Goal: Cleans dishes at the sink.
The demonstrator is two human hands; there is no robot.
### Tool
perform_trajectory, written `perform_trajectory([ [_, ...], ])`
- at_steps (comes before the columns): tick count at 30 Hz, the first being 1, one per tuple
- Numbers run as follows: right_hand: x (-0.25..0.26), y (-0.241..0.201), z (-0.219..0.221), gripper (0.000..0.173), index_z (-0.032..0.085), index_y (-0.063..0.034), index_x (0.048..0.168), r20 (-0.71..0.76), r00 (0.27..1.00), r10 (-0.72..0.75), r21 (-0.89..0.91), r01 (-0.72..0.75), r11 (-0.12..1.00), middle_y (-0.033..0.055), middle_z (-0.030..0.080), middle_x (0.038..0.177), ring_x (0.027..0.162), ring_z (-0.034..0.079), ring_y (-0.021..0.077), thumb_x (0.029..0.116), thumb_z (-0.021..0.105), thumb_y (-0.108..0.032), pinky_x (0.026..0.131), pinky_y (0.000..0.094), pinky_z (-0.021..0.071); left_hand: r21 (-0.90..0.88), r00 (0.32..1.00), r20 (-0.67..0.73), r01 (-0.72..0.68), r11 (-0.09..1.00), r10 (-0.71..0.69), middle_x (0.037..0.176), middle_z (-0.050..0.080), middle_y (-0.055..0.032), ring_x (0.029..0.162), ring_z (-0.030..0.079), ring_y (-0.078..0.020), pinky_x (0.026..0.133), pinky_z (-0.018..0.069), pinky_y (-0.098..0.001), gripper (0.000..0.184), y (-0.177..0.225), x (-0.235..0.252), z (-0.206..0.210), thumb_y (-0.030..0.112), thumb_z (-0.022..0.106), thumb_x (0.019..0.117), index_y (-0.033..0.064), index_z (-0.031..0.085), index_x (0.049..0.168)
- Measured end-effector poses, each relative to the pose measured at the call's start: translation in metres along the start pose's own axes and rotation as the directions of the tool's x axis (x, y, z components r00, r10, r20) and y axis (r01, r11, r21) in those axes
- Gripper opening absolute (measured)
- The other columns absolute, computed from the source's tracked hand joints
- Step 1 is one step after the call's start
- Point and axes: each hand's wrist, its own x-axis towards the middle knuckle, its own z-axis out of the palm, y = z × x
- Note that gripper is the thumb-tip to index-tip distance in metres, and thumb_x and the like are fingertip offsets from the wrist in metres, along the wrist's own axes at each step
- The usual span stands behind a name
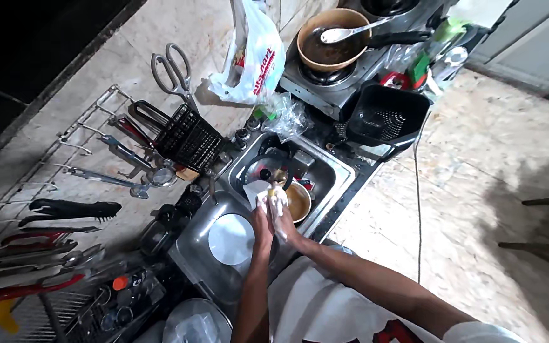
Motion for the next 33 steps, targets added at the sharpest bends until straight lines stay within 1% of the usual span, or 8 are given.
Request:
perform_trajectory([
  [2, 0.012, -0.007, -0.007, 0.045, 0.061, 0.0007, 0.139, 0.027, 0.988, -0.155, -0.19, 0.157, 0.969, 0.0206, 0.061, 0.142, 0.137, 0.055, 0.0306, 0.1065, 0.051, -0.029, 0.119, 0.046, 0.0402, -0.175, 0.999, -0.046, -0.009, 0.984, 0.001, 0.118, 0.068, -0.0233, 0.114, 0.065, -0.0259, 0.105, 0.0501, -0.0404, 0.036, 0.001, -0.003, -0.001, 0.014, 0.044, 0.1082, -0.0098, 0.06, 0.129],
  [5, 0.039, -0.018, -0.017, 0.039, 0.066, -0.0063, 0.134, 0.092, 0.992, -0.084, -0.208, 0.102, 0.973, 0.0139, 0.068, 0.133, 0.127, 0.062, 0.0236, 0.1048, 0.057, -0.03, 0.113, 0.0427, 0.0472, -0.304, 0.994, -0.108, 0.0, 0.953, -0.035, 0.126, 0.063, -0.0267, 0.119, 0.062, -0.0245, 0.108, 0.0479, -0.0374, 0.039, 0.0, -0.01, -0.001, 0.013, 0.037, 0.1099, -0.0127, 0.057, 0.13],
  [8, 0.036, -0.014, -0.014, 0.036, 0.071, -0.0023, 0.124, 0.173, 0.977, -0.124, -0.317, 0.174, 0.932, 0.0178, 0.071, 0.123, 0.12, 0.066, 0.0301, 0.103, 0.058, -0.029, 0.109, 0.0476, 0.05, -0.521, 0.982, -0.062, 0.121, 0.845, -0.179, 0.146, 0.049, -0.0248, 0.134, 0.05, -0.0227, 0.116, 0.0404, -0.0377, 0.055, -0.004, -0.01, -0.001, 0.031, 0.021, 0.1134, -0.007, 0.039, 0.149],
  [13, -0.001, 0.006, -0.014, 0.032, 0.075, -0.0023, 0.116, 0.327, 0.898, -0.294, -0.388, 0.411, 0.825, 0.0188, 0.072, 0.124, 0.123, 0.066, 0.0348, 0.1012, 0.058, -0.024, 0.109, 0.0516, 0.0497, -0.611, 0.955, 0.005, 0.239, 0.755, -0.298, 0.144, 0.054, -0.0177, 0.129, 0.055, -0.0196, 0.11, 0.0459, -0.0394, 0.071, 0.001, 0.001, -0.01, 0.054, 0.015, 0.1097, 0.003, 0.043, 0.151],
  [18, 0.049, -0.022, -0.019, 0.039, 0.07, -0.0029, 0.128, 0.337, 0.932, 0.138, -0.431, 0.023, 0.902, 0.0223, 0.068, 0.129, 0.126, 0.061, 0.0374, 0.1005, 0.061, -0.029, 0.112, 0.0549, 0.0441, -0.407, 0.983, 0.003, 0.17, 0.897, -0.185, 0.12, 0.067, -0.0197, 0.11, 0.065, -0.0197, 0.1, 0.0536, -0.0378, 0.041, -0.017, -0.016, 0.001, 0.026, 0.052, 0.1075, -0.0069, 0.058, 0.131],
  [21, 0.077, 0.006, -0.024, 0.03, 0.071, -0.0046, 0.119, 0.344, 0.877, 0.336, -0.083, -0.328, 0.941, 0.0125, 0.072, 0.115, 0.108, 0.067, 0.0202, 0.101, 0.064, -0.027, 0.098, 0.0415, 0.0537, -0.416, 0.998, 0.014, 0.061, 0.907, -0.06, 0.118, 0.07, -0.0186, 0.111, 0.068, -0.0173, 0.102, 0.055, -0.035, 0.035, -0.02, -0.024, -0.009, 0.014, 0.064, 0.1002, -0.009, 0.062, 0.127],
  [26, 0.053, 0.026, -0.028, 0.04, 0.059, -0.0081, 0.128, 0.471, 0.746, 0.471, 0.53, -0.666, 0.526, 0.0093, 0.071, 0.104, 0.094, 0.07, 0.0181, 0.113, 0.032, -0.034, 0.081, 0.0388, 0.0601, -0.486, 0.997, -0.033, -0.074, 0.871, 0.067, 0.108, 0.073, -0.0142, 0.101, 0.071, -0.0107, 0.096, 0.0579, -0.0295, 0.03, -0.004, -0.041, -0.016, 0.006, 0.066, 0.0966, -0.0116, 0.063, 0.121],
  [33, 0.009, 0.027, -0.001, 0.049, 0.057, -0.0159, 0.113, 0.641, 0.59, 0.49, 0.508, -0.806, 0.305, 0.0021, 0.066, 0.088, 0.079, 0.067, 0.0123, 0.1113, 0.021, -0.049, 0.068, 0.0318, 0.0581, 0.228, 0.942, 0.005, -0.329, 0.917, 0.337, 0.095, 0.076, -0.0189, 0.089, 0.075, -0.0311, 0.087, 0.0604, -0.0472, 0.021, -0.045, -0.03, -0.018, 0.011, 0.07, 0.0925, -0.0054, 0.075, 0.105],
])
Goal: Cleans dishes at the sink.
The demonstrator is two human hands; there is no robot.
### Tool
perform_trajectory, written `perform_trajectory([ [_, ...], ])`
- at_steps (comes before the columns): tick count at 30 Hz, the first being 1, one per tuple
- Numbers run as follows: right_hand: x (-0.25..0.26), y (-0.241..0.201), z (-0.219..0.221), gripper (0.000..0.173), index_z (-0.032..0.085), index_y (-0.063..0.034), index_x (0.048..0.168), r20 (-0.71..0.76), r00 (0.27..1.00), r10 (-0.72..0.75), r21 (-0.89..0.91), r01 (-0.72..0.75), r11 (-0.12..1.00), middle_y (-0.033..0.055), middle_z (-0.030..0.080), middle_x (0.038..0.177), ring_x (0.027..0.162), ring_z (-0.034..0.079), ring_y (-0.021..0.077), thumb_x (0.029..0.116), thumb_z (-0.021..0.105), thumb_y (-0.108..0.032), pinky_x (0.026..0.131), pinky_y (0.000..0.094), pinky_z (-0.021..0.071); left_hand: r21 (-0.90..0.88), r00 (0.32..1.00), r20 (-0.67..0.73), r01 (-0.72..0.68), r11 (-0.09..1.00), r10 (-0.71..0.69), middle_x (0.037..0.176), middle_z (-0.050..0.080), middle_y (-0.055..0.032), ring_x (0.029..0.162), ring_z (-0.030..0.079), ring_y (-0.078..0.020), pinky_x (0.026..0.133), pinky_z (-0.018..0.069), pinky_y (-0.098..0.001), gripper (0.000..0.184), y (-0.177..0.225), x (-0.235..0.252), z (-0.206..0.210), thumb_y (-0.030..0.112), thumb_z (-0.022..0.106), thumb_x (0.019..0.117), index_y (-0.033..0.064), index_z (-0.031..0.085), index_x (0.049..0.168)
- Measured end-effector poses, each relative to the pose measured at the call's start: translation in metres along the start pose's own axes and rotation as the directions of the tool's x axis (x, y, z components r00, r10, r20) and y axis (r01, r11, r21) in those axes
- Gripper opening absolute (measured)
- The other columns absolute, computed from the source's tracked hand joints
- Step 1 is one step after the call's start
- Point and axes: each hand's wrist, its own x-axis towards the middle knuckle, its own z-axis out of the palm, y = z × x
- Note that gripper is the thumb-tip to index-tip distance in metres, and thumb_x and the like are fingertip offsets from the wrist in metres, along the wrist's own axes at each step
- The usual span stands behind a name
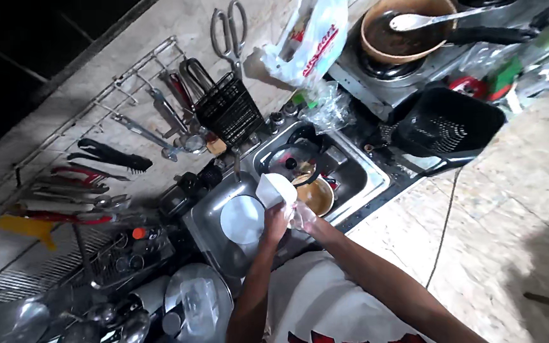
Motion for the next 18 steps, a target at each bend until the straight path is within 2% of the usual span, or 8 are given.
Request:
perform_trajectory([
  [3, 0.003, 0.005, -0.002, 0.069, 0.057, -0.0129, 0.121, 0.027, 0.999, 0.028, -0.057, -0.027, 0.998, 0.0068, 0.068, 0.095, 0.086, 0.068, 0.0167, 0.1055, 0.015, -0.066, 0.072, 0.0366, 0.059, 0.176, 0.981, 0.192, -0.015, 0.984, -0.02, 0.099, 0.076, -0.0164, 0.09, 0.075, -0.0316, 0.085, 0.0602, -0.0498, 0.024, -0.014, -0.001, -0.004, 0.016, 0.058, 0.101, 0.0014, 0.074, 0.113],
  [5, 0.006, 0.006, 0.002, 0.067, 0.058, -0.009, 0.122, -0.024, 0.998, -0.052, -0.199, 0.047, 0.979, 0.0087, 0.068, 0.096, 0.085, 0.067, 0.0178, 0.1076, 0.02, -0.062, 0.071, 0.0372, 0.0585, 0.273, 0.918, 0.375, 0.024, 0.962, -0.129, 0.112, 0.074, -0.0169, 0.101, 0.073, -0.0337, 0.091, 0.0572, -0.0519, 0.031, -0.018, 0.001, -0.007, 0.014, 0.051, 0.1036, 0.005, 0.067, 0.129],
  [7, 0.01, 0.011, -0.004, 0.05, 0.052, -0.0082, 0.141, -0.047, 0.986, -0.159, -0.491, 0.116, 0.864, 0.0097, 0.067, 0.12, 0.105, 0.066, 0.0157, 0.1084, 0.046, -0.046, 0.088, 0.0355, 0.0577, 0.344, 0.867, 0.463, 0.018, 0.939, -0.186, 0.121, 0.071, -0.018, 0.111, 0.07, -0.0341, 0.096, 0.0555, -0.0508, 0.033, -0.022, -0.002, -0.009, 0.012, 0.051, 0.1025, 0.003, 0.064, 0.131],
  [9, 0.014, 0.012, -0.001, 0.059, 0.05, -0.0041, 0.145, -0.121, 0.966, -0.227, -0.746, 0.062, 0.663, 0.0141, 0.065, 0.131, 0.116, 0.065, 0.0194, 0.1006, 0.065, -0.04, 0.099, 0.0388, 0.0552, 0.392, 0.816, 0.534, -0.009, 0.92, -0.22, 0.134, 0.063, -0.0211, 0.123, 0.062, -0.036, 0.103, 0.0517, -0.0497, 0.034, -0.029, -0.009, -0.007, 0.006, 0.05, 0.0999, -0.0003, 0.063, 0.131],
  [11, 0.022, 0.012, 0.005, 0.054, 0.056, 0.0018, 0.135, -0.207, 0.945, -0.255, -0.902, -0.084, 0.423, 0.0202, 0.066, 0.12, 0.103, 0.068, 0.0272, 0.1009, 0.065, -0.039, 0.09, 0.0453, 0.0578, 0.408, 0.855, 0.479, -0.017, 0.913, -0.198, 0.135, 0.062, -0.0212, 0.121, 0.064, -0.0357, 0.101, 0.0535, -0.0478, 0.031, -0.042, -0.025, 0.0, 0.007, 0.05, 0.0998, -0.0004, 0.067, 0.125],
  [14, 0.037, 0.009, 0.014, 0.044, 0.063, 0.0, 0.128, -0.246, 0.939, -0.24, -0.969, -0.235, 0.075, 0.0233, 0.068, 0.121, 0.108, 0.069, 0.0356, 0.0995, 0.064, -0.034, 0.095, 0.0548, 0.0556, 0.455, 0.94, 0.303, 0.001, 0.89, -0.156, 0.13, 0.067, -0.0192, 0.108, 0.071, -0.0334, 0.088, 0.0597, -0.0451, 0.023, -0.06, -0.046, 0.005, 0.006, 0.055, 0.0974, -0.0007, 0.074, 0.109],
  [16, 0.044, 0.012, 0.018, 0.045, 0.064, 0.0003, 0.128, -0.255, 0.947, -0.195, -0.964, -0.264, -0.02, 0.0242, 0.067, 0.123, 0.112, 0.068, 0.0377, 0.096, 0.067, -0.031, 0.097, 0.0576, 0.0534, 0.546, 0.898, 0.34, 0.054, 0.836, -0.279, 0.134, 0.065, -0.017, 0.11, 0.07, -0.0331, 0.087, 0.0593, -0.0453, 0.026, -0.058, -0.052, -0.001, 0.003, 0.054, 0.0983, 0.0012, 0.072, 0.116],
  [18, 0.051, 0.017, 0.019, 0.049, 0.06, 0.0029, 0.132, -0.232, 0.966, -0.113, -0.971, -0.237, -0.034, 0.0261, 0.065, 0.125, 0.113, 0.067, 0.039, 0.0929, 0.072, -0.025, 0.098, 0.0581, 0.0526, 0.593, 0.838, 0.353, 0.143, 0.792, -0.416, 0.136, 0.063, -0.0173, 0.111, 0.069, -0.035, 0.087, 0.0581, -0.0492, 0.029, -0.065, -0.057, -0.006, 0.002, 0.052, 0.0985, 0.0024, 0.07, 0.122],
])
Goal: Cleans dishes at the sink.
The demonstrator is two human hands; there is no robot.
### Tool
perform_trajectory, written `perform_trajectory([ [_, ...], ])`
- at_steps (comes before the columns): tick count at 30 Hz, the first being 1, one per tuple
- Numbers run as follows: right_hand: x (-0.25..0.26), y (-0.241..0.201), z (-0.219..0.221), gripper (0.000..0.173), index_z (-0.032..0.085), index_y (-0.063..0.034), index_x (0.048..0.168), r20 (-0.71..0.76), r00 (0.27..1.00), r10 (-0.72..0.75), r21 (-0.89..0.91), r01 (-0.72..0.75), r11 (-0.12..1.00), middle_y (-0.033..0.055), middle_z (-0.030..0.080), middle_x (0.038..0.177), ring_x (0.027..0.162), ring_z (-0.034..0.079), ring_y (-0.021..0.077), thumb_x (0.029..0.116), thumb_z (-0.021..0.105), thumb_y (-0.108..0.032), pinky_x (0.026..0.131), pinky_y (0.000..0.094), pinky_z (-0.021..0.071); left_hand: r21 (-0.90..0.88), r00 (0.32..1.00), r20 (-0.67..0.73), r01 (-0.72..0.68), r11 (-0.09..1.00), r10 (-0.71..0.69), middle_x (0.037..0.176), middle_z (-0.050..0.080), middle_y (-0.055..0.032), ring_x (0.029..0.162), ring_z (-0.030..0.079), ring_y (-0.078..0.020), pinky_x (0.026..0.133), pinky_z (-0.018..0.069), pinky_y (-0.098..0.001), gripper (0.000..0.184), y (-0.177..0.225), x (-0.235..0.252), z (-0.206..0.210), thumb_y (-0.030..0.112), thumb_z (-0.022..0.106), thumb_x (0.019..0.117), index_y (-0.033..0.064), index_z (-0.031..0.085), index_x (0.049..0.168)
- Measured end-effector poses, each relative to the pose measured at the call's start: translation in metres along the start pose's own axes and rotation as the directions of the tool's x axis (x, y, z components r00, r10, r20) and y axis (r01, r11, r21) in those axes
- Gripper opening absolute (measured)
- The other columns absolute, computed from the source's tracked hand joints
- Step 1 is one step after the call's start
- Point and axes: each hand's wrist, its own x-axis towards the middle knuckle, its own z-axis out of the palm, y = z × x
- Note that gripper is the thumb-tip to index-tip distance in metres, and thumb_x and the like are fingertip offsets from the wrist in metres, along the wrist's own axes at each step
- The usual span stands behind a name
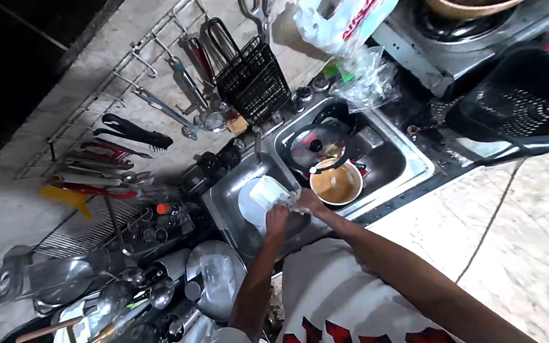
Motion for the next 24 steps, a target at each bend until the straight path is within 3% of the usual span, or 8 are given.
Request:
perform_trajectory([
  [5, 0.003, 0.018, 0.005, 0.05, 0.062, 0.0003, 0.132, 0.067, 0.983, -0.171, 0.032, 0.17, 0.985, 0.0254, 0.066, 0.125, 0.113, 0.067, 0.0377, 0.0938, 0.073, -0.029, 0.1, 0.0569, 0.052, -0.006, 0.983, 0.012, 0.181, 0.983, -0.181, 0.145, 0.058, -0.0164, 0.124, 0.062, -0.0368, 0.099, 0.0527, -0.0525, 0.037, -0.07, 0.016, 0.031, -0.001, 0.052, 0.0968, 0.0019, 0.066, 0.13],
  [8, -0.002, 0.029, -0.004, 0.051, 0.062, 0.0007, 0.132, 0.08, 0.984, -0.16, 0.006, 0.16, 0.987, 0.0257, 0.065, 0.128, 0.12, 0.063, 0.0392, 0.0967, 0.069, -0.036, 0.105, 0.059, 0.0478, 0.019, 0.965, 0.054, 0.257, 0.966, -0.258, 0.146, 0.057, -0.0188, 0.129, 0.058, -0.0387, 0.106, 0.0483, -0.0538, 0.039, -0.115, 0.028, 0.044, 0.002, 0.047, 0.1008, 0.0023, 0.063, 0.136],
  [10, 0.002, 0.04, -0.011, 0.053, 0.062, -0.0016, 0.134, 0.079, 0.986, -0.15, -0.005, 0.151, 0.989, 0.0242, 0.065, 0.13, 0.123, 0.062, 0.0387, 0.0982, 0.066, -0.041, 0.106, 0.0593, 0.0466, 0.046, 0.945, 0.084, 0.312, 0.949, -0.315, 0.141, 0.059, -0.0205, 0.126, 0.06, -0.0399, 0.104, 0.0493, -0.0554, 0.036, -0.137, 0.034, 0.049, 0.004, 0.046, 0.1023, 0.0018, 0.064, 0.133],
  [14, -0.001, 0.072, -0.032, 0.051, 0.061, -0.0039, 0.135, 0.028, 0.986, -0.167, 0.098, 0.163, 0.982, 0.0223, 0.065, 0.129, 0.12, 0.063, 0.0366, 0.099, 0.066, -0.039, 0.104, 0.0578, 0.0494, 0.08, 0.874, 0.118, 0.466, 0.881, -0.472, 0.134, 0.062, -0.0244, 0.124, 0.06, -0.0429, 0.099, 0.0509, -0.059, 0.032, -0.156, 0.037, 0.051, 0.01, 0.048, 0.1035, 0.0019, 0.066, 0.128],
  [18, -0.011, 0.104, -0.059, 0.051, 0.058, -0.0034, 0.138, -0.02, 0.992, -0.128, 0.177, 0.13, 0.976, 0.0232, 0.065, 0.129, 0.118, 0.064, 0.0369, 0.0963, 0.071, -0.029, 0.103, 0.057, 0.05, 0.088, 0.835, 0.151, 0.521, 0.849, -0.528, 0.146, 0.054, -0.0238, 0.135, 0.051, -0.0414, 0.106, 0.0476, -0.0565, 0.038, -0.151, 0.042, 0.052, 0.011, 0.053, 0.1018, 0.0011, 0.06, 0.137],
  [19, -0.013, 0.113, -0.064, 0.053, 0.057, -0.0035, 0.14, -0.026, 0.992, -0.125, 0.231, 0.128, 0.965, 0.0233, 0.065, 0.127, 0.115, 0.065, 0.0363, 0.0938, 0.073, -0.024, 0.1, 0.0564, 0.0519, 0.04, 0.834, 0.118, 0.538, 0.842, -0.538, 0.147, 0.053, -0.0235, 0.137, 0.05, -0.0404, 0.109, 0.0454, -0.0553, 0.042, -0.144, 0.045, 0.049, 0.012, 0.056, 0.0993, 0.0003, 0.057, 0.14],
  [21, -0.012, 0.131, -0.072, 0.057, 0.055, -0.0048, 0.139, -0.059, 0.988, -0.143, 0.413, 0.155, 0.897, 0.02, 0.067, 0.119, 0.1, 0.069, 0.0302, 0.0884, 0.078, -0.018, 0.087, 0.0503, 0.0585, -0.158, 0.825, -0.096, 0.54, 0.826, -0.557, 0.135, 0.063, -0.022, 0.124, 0.061, -0.0382, 0.102, 0.0514, -0.0553, 0.04, -0.126, 0.053, 0.031, 0.013, 0.061, 0.0946, 0.0026, 0.063, 0.133],
  [24, -0.017, 0.147, -0.081, 0.057, 0.051, -0.0052, 0.139, -0.095, 0.987, -0.128, 0.674, 0.158, 0.722, 0.0148, 0.067, 0.108, 0.08, 0.066, 0.02, 0.0879, 0.075, -0.012, 0.067, 0.0382, 0.0571, -0.485, 0.754, -0.363, 0.348, 0.802, -0.547, 0.126, 0.067, -0.0211, 0.118, 0.065, -0.0338, 0.104, 0.0509, -0.0493, 0.031, -0.097, 0.074, -0.009, 0.014, 0.055, 0.1009, -0.0006, 0.067, 0.126],
])
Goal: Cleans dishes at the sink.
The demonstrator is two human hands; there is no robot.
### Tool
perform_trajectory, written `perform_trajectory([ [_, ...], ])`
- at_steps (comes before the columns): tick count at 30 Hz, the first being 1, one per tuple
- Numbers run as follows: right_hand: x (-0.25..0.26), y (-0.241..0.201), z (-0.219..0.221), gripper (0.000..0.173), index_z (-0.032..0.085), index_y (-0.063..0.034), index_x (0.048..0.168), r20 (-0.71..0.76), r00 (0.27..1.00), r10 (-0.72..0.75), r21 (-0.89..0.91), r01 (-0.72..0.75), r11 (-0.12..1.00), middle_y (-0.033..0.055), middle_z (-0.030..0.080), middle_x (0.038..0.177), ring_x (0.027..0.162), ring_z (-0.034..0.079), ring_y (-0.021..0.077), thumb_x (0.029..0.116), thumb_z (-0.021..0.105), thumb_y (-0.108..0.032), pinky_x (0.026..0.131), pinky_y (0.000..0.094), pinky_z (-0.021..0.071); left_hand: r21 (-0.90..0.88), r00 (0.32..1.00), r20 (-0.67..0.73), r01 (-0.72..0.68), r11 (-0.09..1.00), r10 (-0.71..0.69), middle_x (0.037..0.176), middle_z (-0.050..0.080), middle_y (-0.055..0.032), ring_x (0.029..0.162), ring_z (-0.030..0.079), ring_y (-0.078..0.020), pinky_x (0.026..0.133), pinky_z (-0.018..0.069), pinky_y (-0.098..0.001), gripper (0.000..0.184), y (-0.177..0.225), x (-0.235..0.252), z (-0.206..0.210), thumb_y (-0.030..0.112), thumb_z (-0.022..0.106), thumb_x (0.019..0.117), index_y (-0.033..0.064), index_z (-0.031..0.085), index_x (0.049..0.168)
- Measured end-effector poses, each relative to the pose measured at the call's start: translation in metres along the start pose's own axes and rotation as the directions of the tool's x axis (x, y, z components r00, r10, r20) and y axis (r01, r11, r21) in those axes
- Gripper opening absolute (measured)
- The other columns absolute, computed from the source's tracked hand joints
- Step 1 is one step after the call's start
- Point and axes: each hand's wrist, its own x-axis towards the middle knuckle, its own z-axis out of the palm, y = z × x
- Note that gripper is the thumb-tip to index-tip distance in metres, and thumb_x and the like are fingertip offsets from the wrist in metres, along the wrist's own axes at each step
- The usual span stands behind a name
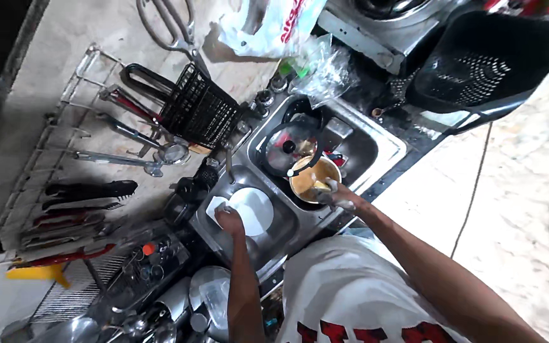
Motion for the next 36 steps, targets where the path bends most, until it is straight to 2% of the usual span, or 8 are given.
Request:
perform_trajectory([
  [3, 0.001, -0.003, -0.011, 0.053, 0.05, -0.0066, 0.14, -0.052, 0.998, 0.041, 0.102, -0.035, 0.994, 0.0124, 0.068, 0.103, 0.073, 0.063, 0.0165, 0.0917, 0.071, -0.014, 0.06, 0.0335, 0.0538, -0.584, 0.998, 0.052, 0.056, 0.81, -0.032, 0.13, 0.063, -0.0224, 0.117, 0.063, -0.0283, 0.103, 0.0507, -0.0423, 0.039, 0.047, 0.035, -0.005, 0.017, 0.036, 0.1107, -0.0061, 0.056, 0.135],
  [6, 0.004, -0.003, -0.017, 0.053, 0.049, -0.0063, 0.141, -0.087, 0.996, 0.037, 0.148, -0.024, 0.989, 0.0123, 0.069, 0.103, 0.077, 0.065, 0.0169, 0.0935, 0.069, -0.016, 0.065, 0.0337, 0.0557, -0.849, 0.977, 0.152, 0.053, 0.526, 0.147, 0.161, 0.041, -0.0048, 0.146, 0.04, -0.0199, 0.119, 0.037, -0.0446, 0.058, 0.08, 0.061, -0.004, 0.046, 0.025, 0.1095, 0.0126, 0.04, 0.155],
  [8, 0.004, -0.003, -0.02, 0.053, 0.049, -0.0064, 0.142, -0.108, 0.994, 0.028, 0.178, -0.008, 0.984, 0.0124, 0.069, 0.105, 0.08, 0.066, 0.017, 0.0938, 0.07, -0.016, 0.068, 0.0339, 0.0562, -0.844, 0.961, 0.194, 0.061, 0.533, 0.198, 0.165, 0.036, 0.0048, 0.151, 0.032, -0.0153, 0.123, 0.0295, -0.0449, 0.059, 0.104, 0.063, -0.002, 0.052, 0.021, 0.1098, 0.0215, 0.039, 0.158],
  [19, 0.012, 0.009, -0.037, 0.05, 0.053, -0.008, 0.139, -0.133, 0.99, 0.04, 0.285, -0.001, 0.959, 0.0125, 0.071, 0.101, 0.077, 0.067, 0.0183, 0.0933, 0.07, -0.018, 0.067, 0.0348, 0.0566, -0.779, 0.966, 0.252, 0.172, 0.603, 0.049, 0.172, 0.011, -0.0054, 0.157, 0.015, -0.0172, 0.128, 0.0177, -0.043, 0.065, 0.23, 0.054, 0.053, 0.052, 0.018, 0.1105, 0.0175, 0.013, 0.166],
  [24, 0.016, 0.005, -0.054, 0.049, 0.052, -0.0092, 0.139, -0.146, 0.989, -0.004, 0.304, 0.049, 0.951, 0.0115, 0.071, 0.101, 0.079, 0.068, 0.0177, 0.094, 0.069, -0.016, 0.07, 0.0343, 0.0574, -0.107, 0.978, 0.081, -0.185, 0.977, 0.194, 0.148, 0.053, -0.0199, 0.135, 0.053, -0.0346, 0.112, 0.0438, -0.0532, 0.047, 0.158, 0.083, 0.032, 0.03, 0.041, 0.1091, 0.005, 0.047, 0.149],
  [28, 0.02, 0.011, -0.066, 0.047, 0.054, -0.0111, 0.138, -0.196, 0.98, 0.016, 0.328, 0.051, 0.943, 0.0099, 0.071, 0.097, 0.075, 0.066, 0.0167, 0.0931, 0.069, -0.015, 0.067, 0.0336, 0.0569, 0.445, 0.963, 0.212, -0.249, 0.86, 0.169, 0.156, 0.035, -0.0303, 0.139, 0.042, -0.0492, 0.108, 0.044, -0.0618, 0.048, 0.113, 0.124, 0.027, 0.02, 0.063, 0.0974, -0.0009, 0.055, 0.14],
  [33, 0.014, 0.004, -0.078, 0.051, 0.049, -0.0132, 0.143, -0.279, 0.958, 0.065, 0.316, 0.027, 0.948, 0.0092, 0.071, 0.101, 0.075, 0.065, 0.0159, 0.096, 0.068, -0.019, 0.066, 0.0335, 0.0554, 0.549, 0.967, 0.249, -0.193, 0.814, 0.062, 0.146, 0.047, -0.0302, 0.126, 0.057, -0.046, 0.1, 0.0534, -0.057, 0.04, 0.104, 0.153, 0.026, 0.006, 0.063, 0.0949, -0.0014, 0.058, 0.133],
  [36, 0.026, 0.002, -0.088, 0.052, 0.056, -0.0114, 0.139, -0.408, 0.913, 0.006, 0.101, 0.038, 0.994, 0.018, 0.069, 0.114, 0.093, 0.068, 0.0306, 0.0944, 0.074, -0.032, 0.08, 0.053, 0.0571, 0.519, 0.964, 0.263, -0.166, 0.839, 0.028, 0.133, 0.058, -0.0314, 0.121, 0.06, -0.0464, 0.099, 0.0527, -0.0586, 0.038, 0.107, 0.156, 0.021, 0.006, 0.064, 0.0943, -0.004, 0.058, 0.13],
])
